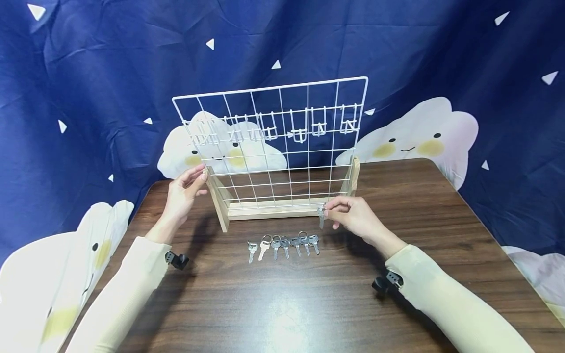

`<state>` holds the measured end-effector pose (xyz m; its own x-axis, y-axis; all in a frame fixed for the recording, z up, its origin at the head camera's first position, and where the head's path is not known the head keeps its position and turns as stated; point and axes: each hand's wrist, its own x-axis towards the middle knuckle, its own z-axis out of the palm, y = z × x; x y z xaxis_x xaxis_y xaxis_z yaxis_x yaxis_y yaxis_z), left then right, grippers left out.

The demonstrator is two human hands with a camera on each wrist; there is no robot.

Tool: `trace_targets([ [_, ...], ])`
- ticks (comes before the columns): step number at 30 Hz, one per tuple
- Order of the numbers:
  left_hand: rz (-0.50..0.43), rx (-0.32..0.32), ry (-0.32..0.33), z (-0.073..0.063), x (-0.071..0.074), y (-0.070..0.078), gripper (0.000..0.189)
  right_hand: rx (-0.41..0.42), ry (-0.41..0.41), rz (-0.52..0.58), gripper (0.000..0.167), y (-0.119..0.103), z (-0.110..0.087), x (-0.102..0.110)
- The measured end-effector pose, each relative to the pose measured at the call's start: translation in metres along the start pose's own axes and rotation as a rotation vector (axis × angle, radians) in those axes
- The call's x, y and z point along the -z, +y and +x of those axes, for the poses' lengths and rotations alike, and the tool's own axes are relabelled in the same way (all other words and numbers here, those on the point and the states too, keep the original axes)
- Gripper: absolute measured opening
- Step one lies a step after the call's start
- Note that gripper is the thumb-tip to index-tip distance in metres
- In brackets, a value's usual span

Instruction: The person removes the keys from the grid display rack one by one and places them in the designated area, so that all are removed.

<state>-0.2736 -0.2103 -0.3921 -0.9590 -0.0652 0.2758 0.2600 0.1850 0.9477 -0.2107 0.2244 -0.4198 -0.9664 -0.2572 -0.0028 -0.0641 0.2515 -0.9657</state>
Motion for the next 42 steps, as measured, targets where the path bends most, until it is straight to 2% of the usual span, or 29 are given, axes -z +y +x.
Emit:
trace_targets([
  [5,-0.005,0.001,0.001,0.0,0.0,0.001,0.045,-0.055,-0.057,0.007,0.029,0.01,0.001,-0.001],
  [11,-0.005,0.006,0.001,0.0,-0.001,0.0,0.044,-0.09,-0.085,-0.072,0.028,0.018,0.004,-0.001],
  [20,-0.018,0.015,-0.003,0.0,-0.001,0.003,0.043,-0.165,-0.138,-0.204,0.016,0.032,0.008,-0.002],
  [23,-0.016,0.01,0.0,0.0,-0.001,0.0,0.044,-0.185,-0.147,-0.224,0.016,0.034,0.008,-0.003],
  [34,-0.011,0.01,0.0,0.0,0.0,0.001,0.045,-0.171,-0.191,-0.206,0.018,0.045,0.008,-0.007],
  [42,-0.004,0.009,0.0,0.001,0.0,-0.001,0.044,-0.151,-0.163,-0.294,0.013,0.05,0.008,-0.01],
])
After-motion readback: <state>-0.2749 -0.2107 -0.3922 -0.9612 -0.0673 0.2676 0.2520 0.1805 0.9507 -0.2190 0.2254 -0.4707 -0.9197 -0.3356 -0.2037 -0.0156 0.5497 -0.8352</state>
